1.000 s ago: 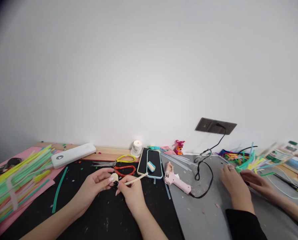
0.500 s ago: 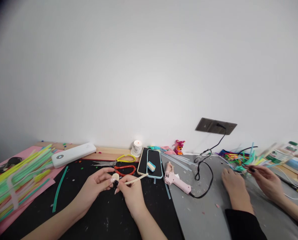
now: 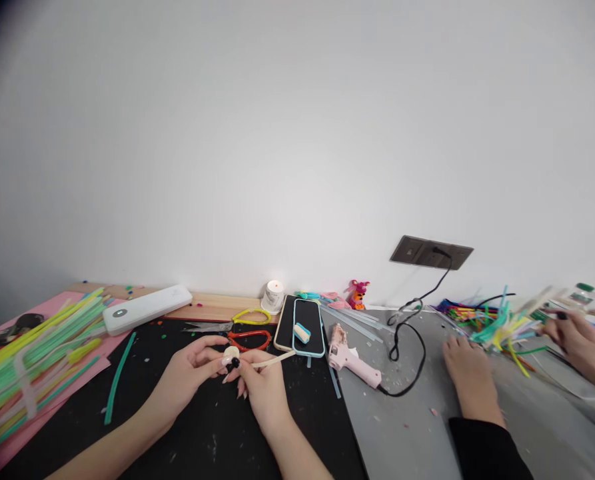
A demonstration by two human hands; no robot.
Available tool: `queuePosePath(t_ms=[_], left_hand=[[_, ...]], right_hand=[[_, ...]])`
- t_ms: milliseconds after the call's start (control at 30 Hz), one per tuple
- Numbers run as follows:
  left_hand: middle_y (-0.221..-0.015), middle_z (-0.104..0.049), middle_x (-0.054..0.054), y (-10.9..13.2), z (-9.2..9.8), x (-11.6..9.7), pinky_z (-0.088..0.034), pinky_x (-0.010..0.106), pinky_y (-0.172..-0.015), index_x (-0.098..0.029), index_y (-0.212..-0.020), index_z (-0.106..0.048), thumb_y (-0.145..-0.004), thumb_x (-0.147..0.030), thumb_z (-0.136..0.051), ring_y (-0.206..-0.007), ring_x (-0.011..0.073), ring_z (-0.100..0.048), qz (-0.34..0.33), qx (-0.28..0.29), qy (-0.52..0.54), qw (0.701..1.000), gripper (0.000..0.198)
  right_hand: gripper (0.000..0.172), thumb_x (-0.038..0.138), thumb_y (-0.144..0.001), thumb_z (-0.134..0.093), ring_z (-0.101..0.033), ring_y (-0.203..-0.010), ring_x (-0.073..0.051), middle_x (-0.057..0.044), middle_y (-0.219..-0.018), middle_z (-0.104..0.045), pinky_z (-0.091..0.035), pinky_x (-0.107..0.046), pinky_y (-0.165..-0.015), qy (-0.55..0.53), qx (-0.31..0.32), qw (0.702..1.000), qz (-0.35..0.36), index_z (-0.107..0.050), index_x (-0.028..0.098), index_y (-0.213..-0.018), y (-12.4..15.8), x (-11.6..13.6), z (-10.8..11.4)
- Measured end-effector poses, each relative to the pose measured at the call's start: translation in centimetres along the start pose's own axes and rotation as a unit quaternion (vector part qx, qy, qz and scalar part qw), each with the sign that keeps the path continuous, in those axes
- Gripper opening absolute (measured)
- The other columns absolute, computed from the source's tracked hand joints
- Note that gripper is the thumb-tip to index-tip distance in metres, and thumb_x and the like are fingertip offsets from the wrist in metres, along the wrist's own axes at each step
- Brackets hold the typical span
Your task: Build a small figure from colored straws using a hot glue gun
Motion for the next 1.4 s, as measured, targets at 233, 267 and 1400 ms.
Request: queuePosePath(t_ms=[233, 267, 1400], left_hand=[[-0.064, -0.075, 0.000, 0.0, 0.0, -0.4, -0.050, 0.030, -0.071, -0.019, -0.096, -0.067, -0.067, -0.030, -0.072, -0.065, 0.0200, -0.067, -0.013, 0.001, -0.021, 1.000, 0.032], [-0.065, -0.075, 0.001, 0.0, 0.0, -0.4, -0.050, 0.030, -0.072, -0.019, -0.097, -0.067, -0.067, -0.029, -0.071, -0.065, 0.0202, -0.068, -0.015, 0.003, -0.025, 1.000, 0.032], [-0.070, -0.067, 0.000, -1.3, 7.4, -0.6, -0.048, 0.022, -0.062, -0.017, -0.072, -0.070, -0.052, -0.037, -0.089, -0.063, 0.0104, -0.057, -0.012, -0.198, 0.198, 0.960, 0.034]], right_hand=[[0.028, 0.041, -0.074, -0.064, -0.040, -0.034, -0.007, -0.001, -0.052, -0.063, -0.029, -0.020, -0.036, 0.012, -0.005, 1.000, -0.007, -0.065, 0.015, -0.063, 0.0, 0.0, 0.2], [0.027, 0.041, -0.074, -0.064, -0.040, -0.034, -0.007, -0.001, -0.052, -0.064, -0.029, -0.020, -0.036, 0.014, -0.008, 1.000, -0.006, -0.065, 0.015, -0.064, 0.0, 0.0, 0.2], [0.018, 0.032, -0.076, -0.061, -0.041, -0.036, -0.007, -0.002, -0.055, -0.065, -0.028, -0.019, -0.038, 0.032, -0.035, 0.999, 0.006, -0.064, 0.015, -0.067, -0.1, 1.0, 1.8]])
Point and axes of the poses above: each hand's wrist, its own y-axis away from the middle knuckle, its own z-axis out of the back of the hand, x = y × z, the point moved 10 cm from there along -y, towards the middle knuckle
